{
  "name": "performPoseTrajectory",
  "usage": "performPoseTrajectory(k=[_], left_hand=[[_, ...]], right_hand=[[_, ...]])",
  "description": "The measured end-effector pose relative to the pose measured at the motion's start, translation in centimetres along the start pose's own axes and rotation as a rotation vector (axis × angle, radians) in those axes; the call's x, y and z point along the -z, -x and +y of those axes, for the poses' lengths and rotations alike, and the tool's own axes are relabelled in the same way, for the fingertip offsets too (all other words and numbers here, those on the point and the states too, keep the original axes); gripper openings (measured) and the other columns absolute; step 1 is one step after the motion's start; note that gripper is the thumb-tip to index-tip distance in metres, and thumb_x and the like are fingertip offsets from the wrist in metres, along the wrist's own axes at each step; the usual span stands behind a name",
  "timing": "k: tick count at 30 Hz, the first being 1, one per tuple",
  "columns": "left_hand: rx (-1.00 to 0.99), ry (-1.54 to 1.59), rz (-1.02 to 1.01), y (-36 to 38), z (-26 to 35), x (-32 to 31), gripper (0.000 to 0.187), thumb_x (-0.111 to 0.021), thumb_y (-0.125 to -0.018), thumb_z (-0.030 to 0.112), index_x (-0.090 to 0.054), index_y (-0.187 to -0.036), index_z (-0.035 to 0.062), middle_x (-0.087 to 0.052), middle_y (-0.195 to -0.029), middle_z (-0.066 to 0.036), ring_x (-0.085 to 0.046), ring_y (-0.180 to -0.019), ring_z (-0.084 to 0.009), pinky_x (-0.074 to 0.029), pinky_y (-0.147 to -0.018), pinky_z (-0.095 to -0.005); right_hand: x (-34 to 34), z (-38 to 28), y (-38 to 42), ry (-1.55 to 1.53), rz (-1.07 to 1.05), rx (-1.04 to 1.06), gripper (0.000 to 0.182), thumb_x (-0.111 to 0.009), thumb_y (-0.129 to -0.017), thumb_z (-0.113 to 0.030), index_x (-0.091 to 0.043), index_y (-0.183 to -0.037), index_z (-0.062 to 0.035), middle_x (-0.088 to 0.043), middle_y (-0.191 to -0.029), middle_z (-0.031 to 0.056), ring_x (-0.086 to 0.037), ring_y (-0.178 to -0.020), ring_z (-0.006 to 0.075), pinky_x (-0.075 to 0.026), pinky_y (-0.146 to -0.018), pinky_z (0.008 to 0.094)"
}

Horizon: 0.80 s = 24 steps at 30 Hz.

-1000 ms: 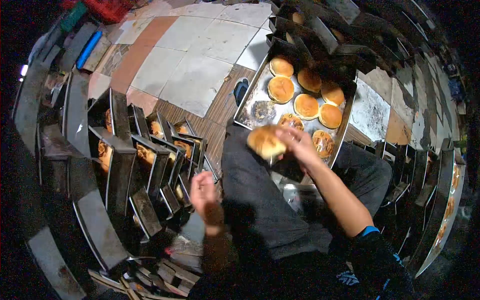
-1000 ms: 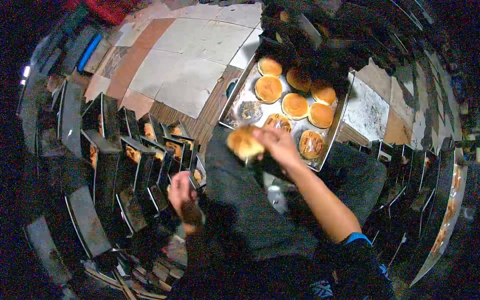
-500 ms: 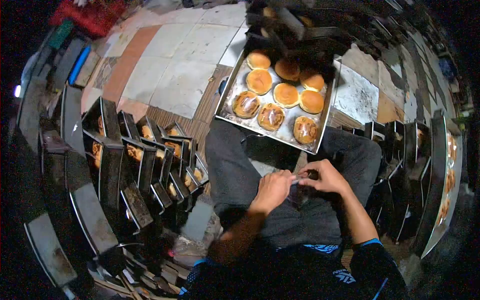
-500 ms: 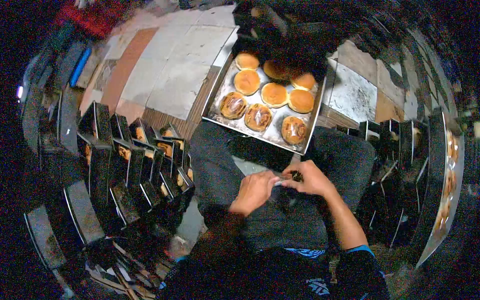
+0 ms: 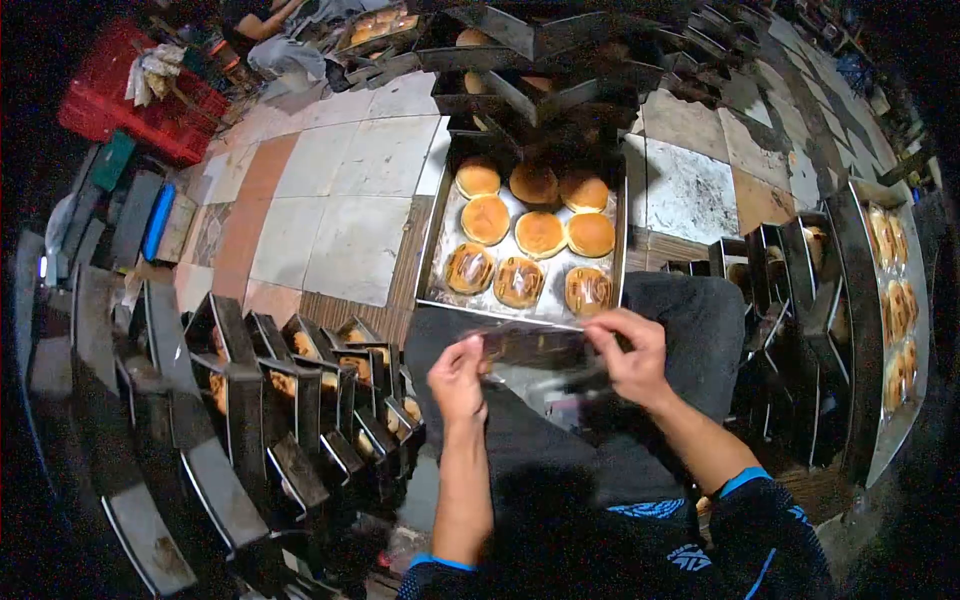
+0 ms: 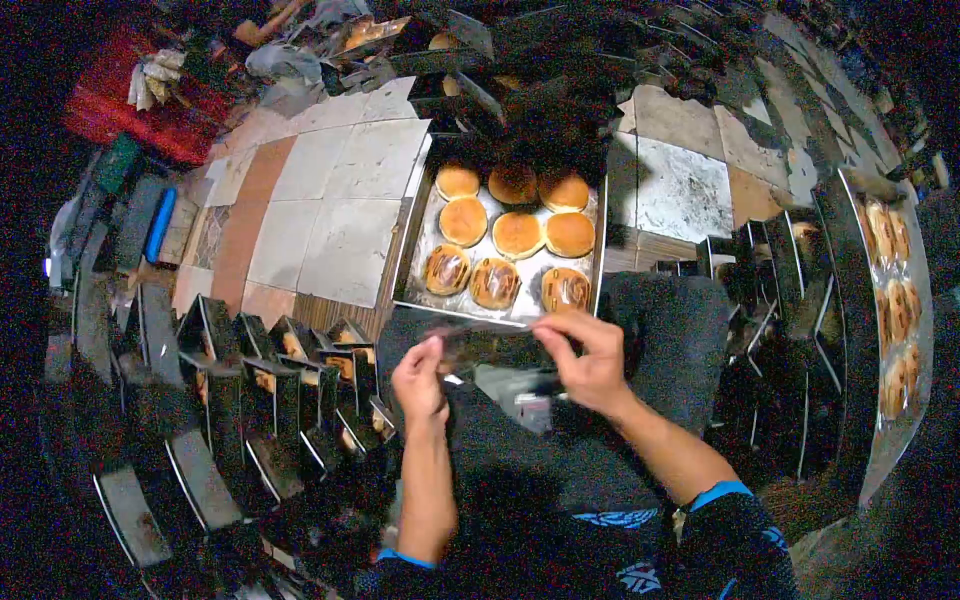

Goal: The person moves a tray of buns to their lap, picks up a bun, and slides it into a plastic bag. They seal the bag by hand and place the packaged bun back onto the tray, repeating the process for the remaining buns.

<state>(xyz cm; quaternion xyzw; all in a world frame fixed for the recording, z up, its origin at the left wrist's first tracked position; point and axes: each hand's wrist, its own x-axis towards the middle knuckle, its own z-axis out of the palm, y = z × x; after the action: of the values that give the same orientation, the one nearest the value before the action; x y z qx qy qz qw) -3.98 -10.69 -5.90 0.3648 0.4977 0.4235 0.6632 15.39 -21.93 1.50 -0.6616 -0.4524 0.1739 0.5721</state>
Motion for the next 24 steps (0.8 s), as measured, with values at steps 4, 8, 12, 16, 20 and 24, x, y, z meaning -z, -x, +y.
performPoseTrajectory(k=[4, 8, 12, 16, 20, 24], left_hand=[[-0.134, 0.102, 0.200, -2.3, -0.2, 3.7, 0.013, -0.069, -0.085, 0.008, -0.063, -0.090, -0.0028, -0.063, -0.080, -0.005, -0.053, -0.063, -0.0089, -0.043, -0.057, -0.0218], [-0.051, 0.199, 0.250, -3.3, -0.3, 4.9, 0.006, -0.062, -0.086, 0.002, -0.056, -0.087, 0.0001, -0.061, -0.079, -0.005, -0.053, -0.063, -0.0109, -0.046, -0.057, -0.0243], [-0.047, 0.099, 0.105, -3.9, -1.9, 7.5, 0.021, -0.059, -0.090, 0.017, -0.056, -0.082, -0.0023, -0.058, -0.069, -0.006, -0.054, -0.056, -0.0140, -0.046, -0.054, -0.0260], [-0.002, 0.404, 0.093, -3.8, -2.2, 6.4, 0.030, -0.057, -0.091, 0.025, -0.056, -0.080, -0.0034, -0.053, -0.066, -0.008, -0.050, -0.054, -0.0171, -0.046, -0.051, -0.0301], [-0.089, 0.417, 0.132, -4.0, -1.3, 5.2, 0.029, -0.054, -0.092, 0.027, -0.058, -0.085, -0.0004, -0.054, -0.075, -0.011, -0.055, -0.066, -0.0213, -0.049, -0.058, -0.0375], [0.066, 0.464, 0.245, -3.4, -1.8, 6.0, 0.029, -0.054, -0.092, 0.030, -0.058, -0.089, 0.0013, -0.056, -0.079, -0.011, -0.057, -0.070, -0.0227, -0.051, -0.063, -0.0370]], right_hand=[[-1.4, 7.1, -7.1, 0.051, -0.388, -0.067, 0.022, -0.055, -0.091, -0.019, -0.066, -0.092, 0.0002, -0.065, -0.083, 0.0158, -0.063, -0.081, 0.0222, -0.048, -0.074, 0.0348], [-0.4, 25.6, -20.5, 0.752, -0.151, -0.006, 0.037, -0.048, -0.090, -0.034, -0.064, -0.087, -0.0005, -0.063, -0.090, 0.0224, -0.059, -0.086, 0.0419, -0.047, -0.078, 0.0482], [1.2, 35.9, -29.0, 0.860, -0.638, -0.576, 0.041, -0.050, -0.091, -0.032, -0.059, -0.118, -0.0031, -0.059, -0.118, 0.0225, -0.055, -0.109, 0.0373, -0.042, -0.094, 0.0437], [0.4, 39.6, -31.7, 0.709, -0.614, -0.307, 0.047, -0.051, -0.093, -0.025, -0.045, -0.136, -0.0068, -0.041, -0.142, 0.0152, -0.039, -0.129, 0.0290, -0.031, -0.108, 0.0365], [1.4, 38.5, -32.0, 0.964, -1.132, -0.272, 0.047, -0.045, -0.094, -0.023, -0.041, -0.139, -0.0094, -0.041, -0.143, 0.0159, -0.040, -0.129, 0.0293, -0.031, -0.108, 0.0359], [3.8, 33.7, -28.9, 0.762, -0.744, -0.237, 0.041, -0.039, -0.090, -0.025, -0.056, -0.114, 0.0034, -0.059, -0.111, 0.0284, -0.056, -0.106, 0.0417, -0.043, -0.093, 0.0444]])
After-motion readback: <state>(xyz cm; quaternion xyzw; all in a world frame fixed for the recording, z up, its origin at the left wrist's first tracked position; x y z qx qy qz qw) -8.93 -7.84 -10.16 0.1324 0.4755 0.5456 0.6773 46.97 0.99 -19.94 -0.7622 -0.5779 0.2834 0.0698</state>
